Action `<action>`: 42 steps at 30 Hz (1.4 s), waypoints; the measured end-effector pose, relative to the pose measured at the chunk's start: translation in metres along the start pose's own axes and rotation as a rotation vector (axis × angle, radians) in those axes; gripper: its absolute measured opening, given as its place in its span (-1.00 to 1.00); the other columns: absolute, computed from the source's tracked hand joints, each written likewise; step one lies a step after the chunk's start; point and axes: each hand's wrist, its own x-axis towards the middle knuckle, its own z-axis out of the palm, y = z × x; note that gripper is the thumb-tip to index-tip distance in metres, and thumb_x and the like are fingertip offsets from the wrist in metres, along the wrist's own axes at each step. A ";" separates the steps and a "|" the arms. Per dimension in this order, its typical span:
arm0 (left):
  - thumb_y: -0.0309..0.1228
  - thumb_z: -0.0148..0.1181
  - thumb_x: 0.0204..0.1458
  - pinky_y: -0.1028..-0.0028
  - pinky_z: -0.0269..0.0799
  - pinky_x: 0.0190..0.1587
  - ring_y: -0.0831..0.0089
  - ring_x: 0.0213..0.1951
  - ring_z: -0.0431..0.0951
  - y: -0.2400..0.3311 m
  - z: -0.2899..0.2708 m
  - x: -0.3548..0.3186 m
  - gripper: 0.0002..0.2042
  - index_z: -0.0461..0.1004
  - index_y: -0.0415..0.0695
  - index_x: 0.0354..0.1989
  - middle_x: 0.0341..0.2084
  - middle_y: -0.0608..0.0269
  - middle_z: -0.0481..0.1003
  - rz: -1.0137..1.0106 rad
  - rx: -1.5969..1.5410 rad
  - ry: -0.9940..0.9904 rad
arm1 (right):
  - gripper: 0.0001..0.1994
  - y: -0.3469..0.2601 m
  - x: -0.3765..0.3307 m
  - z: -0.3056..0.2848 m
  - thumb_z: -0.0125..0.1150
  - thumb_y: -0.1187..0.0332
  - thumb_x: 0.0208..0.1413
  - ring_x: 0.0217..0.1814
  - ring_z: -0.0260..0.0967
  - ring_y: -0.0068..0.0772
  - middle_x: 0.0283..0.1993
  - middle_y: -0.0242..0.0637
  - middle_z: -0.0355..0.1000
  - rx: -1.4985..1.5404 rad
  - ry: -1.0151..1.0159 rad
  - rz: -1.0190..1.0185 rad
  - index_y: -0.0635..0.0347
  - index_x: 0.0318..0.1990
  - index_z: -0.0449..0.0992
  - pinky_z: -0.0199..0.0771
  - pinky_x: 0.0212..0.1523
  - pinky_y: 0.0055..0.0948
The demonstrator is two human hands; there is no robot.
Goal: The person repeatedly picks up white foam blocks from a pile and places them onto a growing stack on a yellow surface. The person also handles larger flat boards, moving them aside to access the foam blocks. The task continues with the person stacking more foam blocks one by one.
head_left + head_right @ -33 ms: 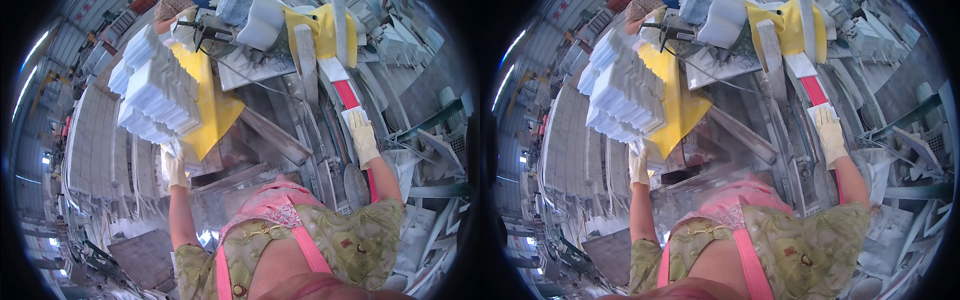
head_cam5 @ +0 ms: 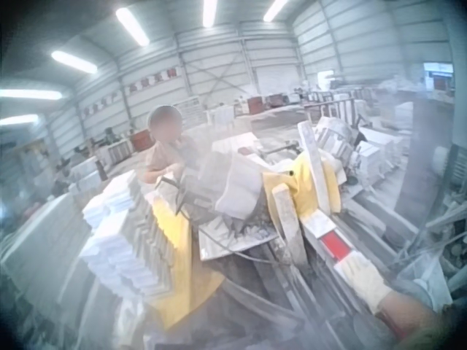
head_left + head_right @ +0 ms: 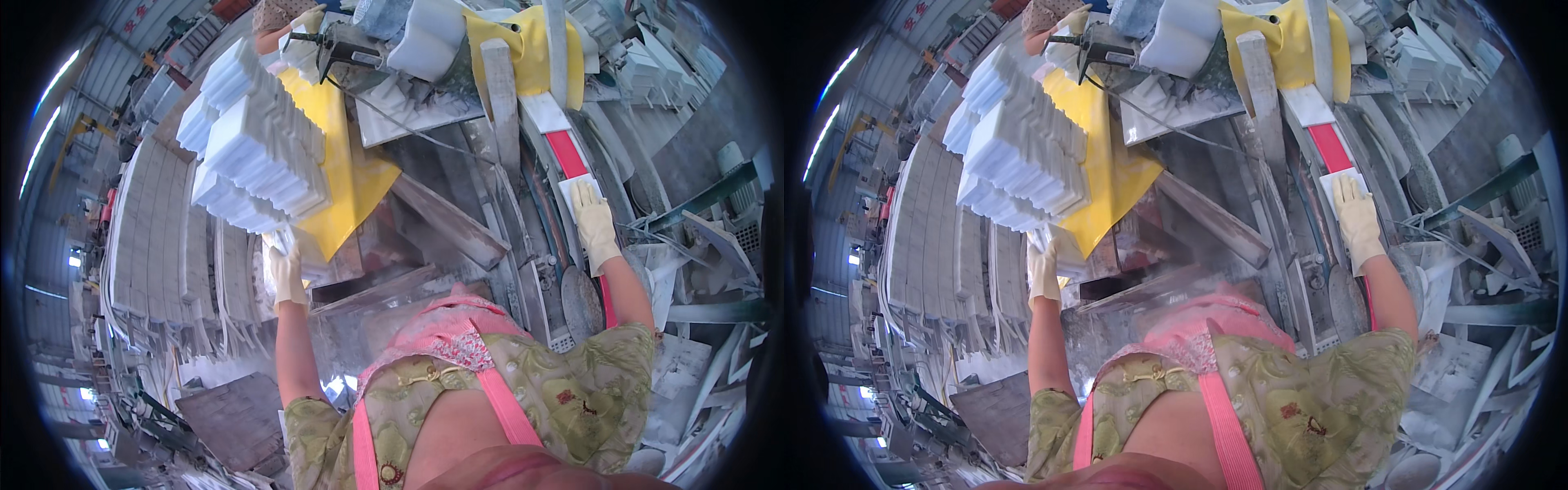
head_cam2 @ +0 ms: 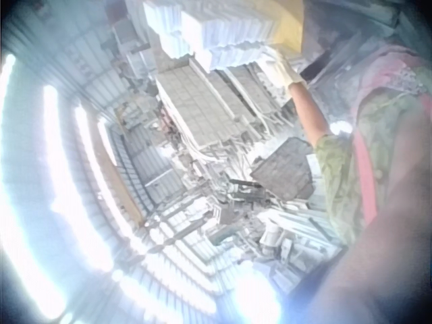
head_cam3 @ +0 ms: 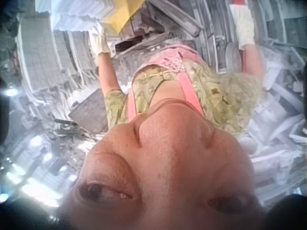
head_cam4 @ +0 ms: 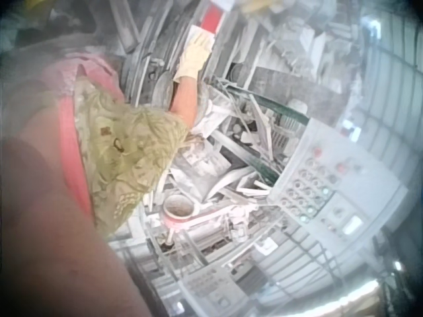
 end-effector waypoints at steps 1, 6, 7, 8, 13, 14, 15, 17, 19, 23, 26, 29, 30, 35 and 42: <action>-0.17 0.35 0.03 0.19 0.43 0.07 0.03 0.03 0.52 0.000 0.000 0.001 -0.28 0.25 -0.40 0.26 0.03 -0.22 0.47 0.013 0.059 0.021 | -0.43 0.000 0.001 0.006 -0.09 0.38 0.28 0.51 0.16 -0.17 0.50 -0.09 0.15 -0.073 0.030 -0.007 0.25 0.44 0.11 0.48 0.19 -0.06; -0.16 0.36 0.02 0.20 0.41 0.09 0.05 0.04 0.51 0.011 -0.002 -0.003 -0.31 0.29 -0.40 0.22 0.03 -0.23 0.47 -0.057 0.060 0.002 | -0.42 0.008 0.005 0.020 0.03 0.39 0.20 0.31 0.39 -0.16 0.39 -0.03 0.29 -0.045 0.125 0.006 0.32 0.38 0.18 0.57 0.01 -0.21; -0.15 0.36 0.03 0.21 0.40 0.09 0.06 0.04 0.51 0.014 -0.002 -0.006 -0.30 0.29 -0.40 0.22 0.04 -0.22 0.47 -0.039 0.082 0.009 | -0.46 0.011 0.005 0.018 0.02 0.39 0.21 0.24 0.46 -0.17 0.35 -0.05 0.34 -0.052 0.098 -0.017 0.32 0.35 0.22 0.61 -0.06 -0.22; -0.15 0.35 0.03 0.21 0.40 0.09 0.07 0.04 0.51 0.017 -0.002 -0.008 -0.30 0.29 -0.40 0.22 0.03 -0.22 0.47 -0.054 0.076 -0.001 | -0.49 0.013 0.005 0.014 0.03 0.38 0.20 0.14 0.50 -0.14 0.28 -0.03 0.39 -0.008 0.169 -0.004 0.33 0.31 0.25 0.62 -0.09 -0.21; -0.08 0.29 0.10 0.22 0.39 0.12 0.13 0.07 0.50 0.021 0.002 -0.013 -0.32 0.28 -0.42 0.20 0.04 -0.22 0.46 0.001 -0.017 0.030 | -0.58 0.017 0.023 -0.026 0.15 0.12 0.21 -0.21 0.60 0.04 -0.13 0.04 0.59 0.289 0.178 0.220 0.24 0.09 0.49 0.60 -0.14 -0.03; -0.08 0.28 0.10 0.22 0.40 0.09 0.13 0.05 0.51 0.020 0.001 -0.012 -0.33 0.29 -0.42 0.18 0.03 -0.21 0.46 0.051 -0.029 0.057 | -0.55 0.011 0.030 -0.037 0.17 0.04 0.21 -0.20 0.60 0.07 -0.17 0.05 0.60 0.336 0.214 0.273 0.21 0.07 0.52 0.59 -0.12 0.00; -0.08 0.28 0.11 0.22 0.41 0.07 0.13 0.02 0.52 0.019 0.003 -0.009 -0.34 0.29 -0.42 0.17 0.01 -0.21 0.47 0.069 -0.033 0.056 | -0.45 0.002 0.042 -0.048 0.25 -0.13 0.13 -0.16 0.58 0.14 -0.16 0.08 0.60 0.559 0.240 0.372 0.14 0.05 0.58 0.54 -0.10 0.04; -0.07 0.27 0.12 0.22 0.42 0.02 0.13 -0.03 0.53 0.015 0.002 -0.004 -0.36 0.30 -0.42 0.14 -0.03 -0.21 0.48 0.084 -0.044 0.026 | -0.50 -0.028 0.066 -0.071 0.36 -0.09 0.07 -0.22 0.60 0.00 -0.26 0.01 0.62 0.939 0.294 0.290 0.20 -0.11 0.66 0.51 -0.19 -0.12; -0.07 0.26 0.13 0.22 0.44 -0.02 0.13 -0.08 0.54 0.012 -0.002 -0.003 -0.37 0.30 -0.42 0.11 -0.07 -0.20 0.49 0.069 -0.068 -0.021 | -0.57 -0.090 0.087 -0.089 0.44 0.06 0.08 -0.41 0.35 -0.66 -0.43 -0.40 0.51 1.424 0.250 0.252 0.29 -0.12 0.66 0.37 -0.39 -0.46; -0.06 0.24 0.15 0.22 0.48 -0.12 0.13 -0.17 0.57 0.014 -0.010 -0.012 -0.40 0.32 -0.41 0.06 -0.14 -0.19 0.52 -0.010 -0.104 -0.079 | -0.60 -0.253 0.085 -0.127 0.44 0.22 0.12 -0.25 0.51 -0.54 -0.19 -0.30 0.60 2.101 0.193 -0.173 0.34 -0.01 0.61 0.48 -0.21 -0.47; -0.05 0.23 0.16 0.23 0.50 -0.19 0.14 -0.24 0.60 0.024 -0.014 -0.020 -0.42 0.33 -0.41 0.02 -0.20 -0.18 0.53 -0.054 -0.105 -0.093 | -0.63 -0.371 0.080 -0.166 0.46 0.27 0.10 -0.26 0.50 -0.58 -0.18 -0.33 0.60 2.428 0.002 -0.139 0.30 -0.01 0.62 0.49 -0.25 -0.48; -0.06 0.20 0.18 0.24 0.49 -0.38 0.13 -0.44 0.58 0.032 -0.015 -0.023 -0.47 0.34 -0.41 -0.06 -0.34 -0.14 0.54 -0.058 -0.032 -0.046 | -0.58 -0.442 0.074 -0.194 0.41 0.17 0.12 -0.24 0.53 -0.45 -0.20 -0.27 0.61 2.206 0.140 -0.098 0.24 0.04 0.60 0.51 -0.19 -0.38; -0.07 0.19 0.18 0.24 0.47 -0.43 0.13 -0.50 0.56 0.033 -0.016 -0.022 -0.48 0.34 -0.41 -0.08 -0.38 -0.13 0.54 -0.047 0.000 -0.023 | -0.57 -0.458 0.072 -0.202 0.40 0.13 0.12 -0.23 0.55 -0.36 -0.19 -0.25 0.62 2.099 0.130 -0.009 0.19 0.06 0.59 0.51 -0.15 -0.35; -0.07 0.07 0.25 0.16 0.45 -0.08 -0.07 -0.13 0.56 0.024 -0.014 -0.018 -0.48 0.34 -0.40 0.00 -0.20 -0.30 0.53 -0.047 0.017 -0.019 | -0.54 -0.478 0.054 -0.211 0.36 0.16 0.18 -0.02 0.52 -0.43 0.00 -0.27 0.59 1.935 0.077 -0.115 0.21 0.16 0.53 0.45 0.02 -0.39; -0.01 0.08 0.23 0.27 0.46 -0.02 0.10 -0.10 0.60 0.016 -0.031 0.004 -0.44 0.42 -0.40 0.01 -0.15 -0.19 0.56 -0.110 -0.143 -0.161 | -0.22 -0.476 0.050 -0.194 0.29 -0.13 0.09 0.06 0.51 0.09 0.02 0.01 0.55 1.701 0.056 -0.356 0.08 0.38 0.28 0.48 0.06 -0.12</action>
